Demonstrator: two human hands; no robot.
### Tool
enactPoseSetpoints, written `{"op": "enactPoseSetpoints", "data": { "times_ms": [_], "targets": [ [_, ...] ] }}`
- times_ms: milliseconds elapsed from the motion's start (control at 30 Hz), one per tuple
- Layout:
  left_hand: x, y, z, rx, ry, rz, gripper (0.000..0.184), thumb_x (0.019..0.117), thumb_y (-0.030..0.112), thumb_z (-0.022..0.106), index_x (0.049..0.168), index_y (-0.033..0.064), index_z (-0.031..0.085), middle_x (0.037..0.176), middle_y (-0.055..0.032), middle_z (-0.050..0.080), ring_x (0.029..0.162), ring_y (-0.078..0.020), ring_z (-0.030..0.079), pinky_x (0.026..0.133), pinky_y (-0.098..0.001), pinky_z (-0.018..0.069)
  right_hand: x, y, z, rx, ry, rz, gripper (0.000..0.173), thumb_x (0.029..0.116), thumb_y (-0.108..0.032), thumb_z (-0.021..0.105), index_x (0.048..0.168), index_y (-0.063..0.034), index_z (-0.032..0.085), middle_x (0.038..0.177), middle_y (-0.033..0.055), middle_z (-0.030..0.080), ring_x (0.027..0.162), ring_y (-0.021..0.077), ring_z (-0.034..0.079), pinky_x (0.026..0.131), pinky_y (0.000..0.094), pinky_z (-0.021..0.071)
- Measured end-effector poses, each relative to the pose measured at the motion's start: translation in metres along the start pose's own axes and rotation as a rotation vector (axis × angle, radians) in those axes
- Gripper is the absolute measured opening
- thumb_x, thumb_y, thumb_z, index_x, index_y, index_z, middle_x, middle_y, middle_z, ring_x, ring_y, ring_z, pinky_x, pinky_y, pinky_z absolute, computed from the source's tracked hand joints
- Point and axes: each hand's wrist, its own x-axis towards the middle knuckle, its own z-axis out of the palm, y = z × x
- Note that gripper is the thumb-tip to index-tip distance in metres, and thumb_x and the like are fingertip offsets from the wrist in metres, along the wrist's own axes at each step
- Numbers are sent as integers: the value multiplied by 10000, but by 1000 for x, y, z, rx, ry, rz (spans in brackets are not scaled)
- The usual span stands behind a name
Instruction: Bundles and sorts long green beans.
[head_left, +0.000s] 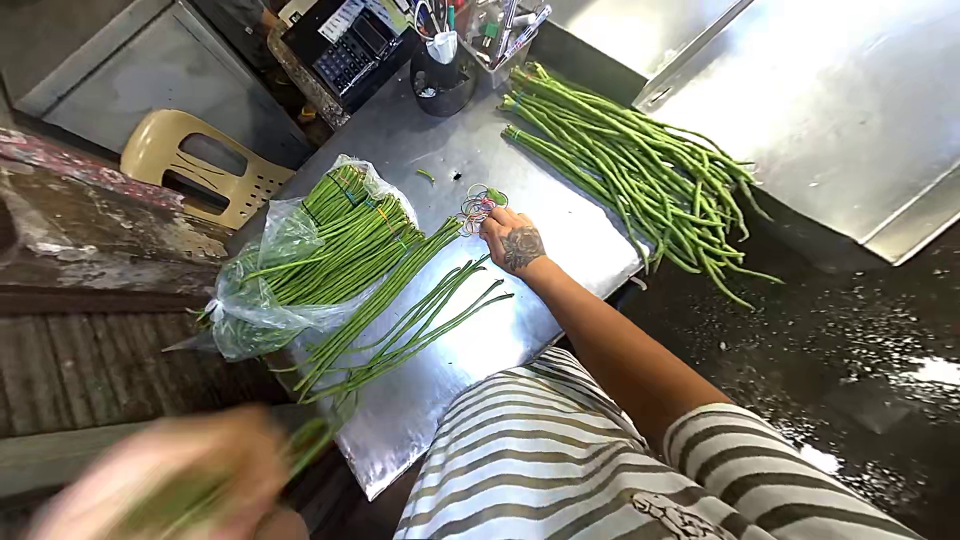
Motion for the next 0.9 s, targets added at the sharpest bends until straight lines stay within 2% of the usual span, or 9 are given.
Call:
{"op": "enactPoseSetpoints", "data": {
  "times_ms": [67, 200, 300, 367, 533, 667, 733, 800, 900],
  "targets": [
    [37, -37, 39, 259, -284, -47, 407, 1098, 424, 381, 1156, 98, 618, 785, 20, 574, 650, -69, 555, 564, -280, 499, 1, -5, 1, -35, -19, 25, 206, 1015, -145, 525, 998, -4, 675, 1116, 212, 649, 1061, 383, 653, 828, 524, 536],
    [67, -139, 121, 166, -482, -263, 386, 1105, 342, 354, 1165, 40, 589, 805, -44, 576, 696, -148, 582, 664, -352, 528, -6, -15, -25, 284, 101, 140, 184, 1019, -151, 537, 1022, -9, 654, 1052, 203, 636, 1007, 405, 626, 843, 579, 519],
    [68, -183, 153, 20, -453, -376, 364, 1102, 328, 363, 1183, 42, 573, 818, -30, 553, 679, -127, 555, 650, -314, 512, -19, -26, -58, 834, 220, 282, 133, 1021, -147, 583, 1092, -39, 610, 879, 63, 686, 764, 157, 668, 691, 330, 573],
    [67, -194, 165, -67, -439, -414, 351, 1101, 329, 364, 1184, 56, 569, 792, -7, 526, 629, -111, 517, 596, -295, 484, -34, -33, -79, 1281, 245, 369, 96, 1037, -143, 581, 1117, -93, 564, 852, 36, 670, 733, 102, 648, 689, 263, 556],
    [69, -199, 171, -155, -434, -460, 340, 1104, 338, 364, 1191, 75, 561, 782, 5, 510, 600, -101, 491, 553, -279, 460, -55, -28, -97, 1825, 351, 387, 224, 1047, -123, 332, 1097, -132, 550, 975, 86, 714, 934, 223, 711, 929, 425, 570],
    [67, -203, 174, -233, -435, -507, 297, 1107, 314, 365, 1166, 81, 540, 750, 18, 477, 564, -95, 455, 511, -260, 421, -68, -33, -105, 1930, 400, 376, 298, 946, 9, 308, 1062, -138, 539, 1068, 142, 721, 949, 273, 722, 916, 455, 579],
    [65, -204, 175, -253, -449, -517, 294, 1104, 315, 366, 1160, 81, 536, 740, 19, 469, 555, -97, 448, 505, -263, 417, -69, -35, -104, 1834, 391, 361, 293, 935, 96, 360, 1047, -123, 518, 1086, 160, 737, 824, 266, 751, 788, 414, 631],
    [62, -205, 177, -261, -458, -519, 301, 1105, 323, 363, 1164, 84, 537, 738, 18, 471, 556, -99, 451, 507, -268, 422, -69, -39, -99, 1746, 341, 351, 224, 937, 99, 560, 1015, -108, 527, 1099, 175, 741, 706, 264, 749, 655, 393, 649],
    [62, -201, 176, -279, -460, -516, 290, 1107, 311, 360, 1164, 84, 531, 733, 26, 458, 550, -92, 437, 502, -256, 409, -71, -37, -88, 1625, 133, 216, 303, 823, -144, 827, 1025, -99, 606, 1180, 172, 714, 987, 313, 745, 814, 453, 647]
  ]
}}
